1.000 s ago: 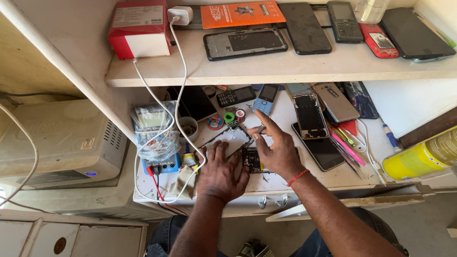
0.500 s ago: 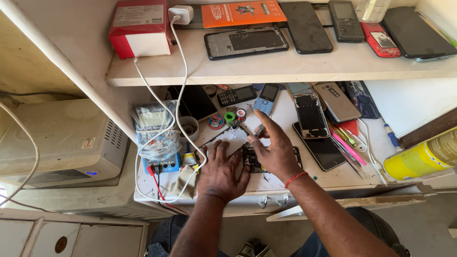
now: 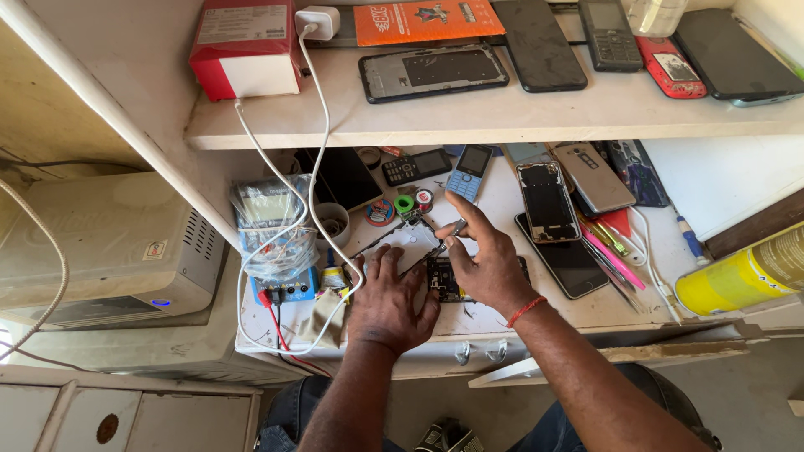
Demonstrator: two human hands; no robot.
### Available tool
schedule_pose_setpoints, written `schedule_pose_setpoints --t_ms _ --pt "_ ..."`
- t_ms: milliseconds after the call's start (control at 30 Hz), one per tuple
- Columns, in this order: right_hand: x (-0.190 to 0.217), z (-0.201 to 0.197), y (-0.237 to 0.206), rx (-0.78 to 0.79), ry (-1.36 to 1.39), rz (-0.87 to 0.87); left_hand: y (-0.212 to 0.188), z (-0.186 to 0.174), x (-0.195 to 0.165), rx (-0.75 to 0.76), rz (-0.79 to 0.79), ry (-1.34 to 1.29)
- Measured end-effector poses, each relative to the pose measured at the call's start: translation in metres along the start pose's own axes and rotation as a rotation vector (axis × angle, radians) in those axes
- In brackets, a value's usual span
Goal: The person works at a cluttered repair bench on a disassembled smartphone, using a screwdriver to unscrew and pry components from the phone body. They reposition the phone, lift the battery and internal parts, and continue working on the exposed internals with the screwdriver throughout the clip.
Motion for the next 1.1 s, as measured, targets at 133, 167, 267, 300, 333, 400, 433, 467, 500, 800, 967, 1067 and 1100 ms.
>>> schedule_pose_setpoints --t_ms 133,167,267,300,333,400,433,467,500,800,967,1067,1100 --pt "-0.0005 0.0024 -0.0023 -0.03 0.025 -0.069 0.0006 0.0003 0.0005 0.016 0.002 0.01" --pt "-0.0013 0.0038 -0.0033 -0.033 0.02 -0.037 0.0005 0.0005 0.0002 0.013 0.002 0.004" --pt "-0.0016 0.0062 -0.0052 -0.081 0.06 -0.047 0.0004 0.0001 0.0009 0.004 0.009 0.006" --pt "-0.0017 0.0063 -0.0058 -0.067 0.086 -0.042 0.0001 0.0003 0.0005 0.002 0.014 0.009" --pt "-0.0015 0.0065 -0.0058 -0.056 0.11 -0.039 -0.0003 0.0 0.001 0.009 0.01 0.009" --pt "-0.0008 0.0054 -0.0047 -0.062 0.078 -0.095 0.0003 -0.0001 0.0013 0.021 0.004 0.006" --pt "-0.0001 0.0049 -0.0046 -0.079 0.022 -0.153 0.0006 0.0002 0.0006 0.019 0.006 0.008" --pt "0.0007 0.005 -0.0039 -0.095 -0.033 -0.212 0.0005 -0.0001 0.0008 0.017 0.007 0.011" --pt "0.0001 0.0053 -0.0025 -0.091 -0.039 -0.144 0.0001 -0.0003 0.0009 0.016 0.007 0.015" --pt "-0.0027 -0.0009 -0.0014 -0.05 0.084 -0.059 -0.0002 0.0009 0.0012 -0.002 0.014 0.009" --pt "-0.0021 -0.002 -0.0012 -0.042 -0.028 0.025 -0.0005 0.0009 0.0006 -0.021 0.012 -0.007" --pt "-0.0004 -0.0027 -0.0021 -0.041 0.115 -0.039 -0.0009 0.001 0.0013 -0.011 0.008 -0.003" --pt "-0.0003 -0.0026 -0.0027 -0.044 0.111 -0.064 -0.0008 0.0012 0.001 -0.006 0.007 -0.001"
Point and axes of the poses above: each hand's wrist, its own y-axis towards the middle knuckle, its own z-axis out of the palm, x = y × z, the point moved 1 cm from there along y, towards the middle knuckle, and after that the axes turned 13 degrees about -x, right-handed, at the moved point
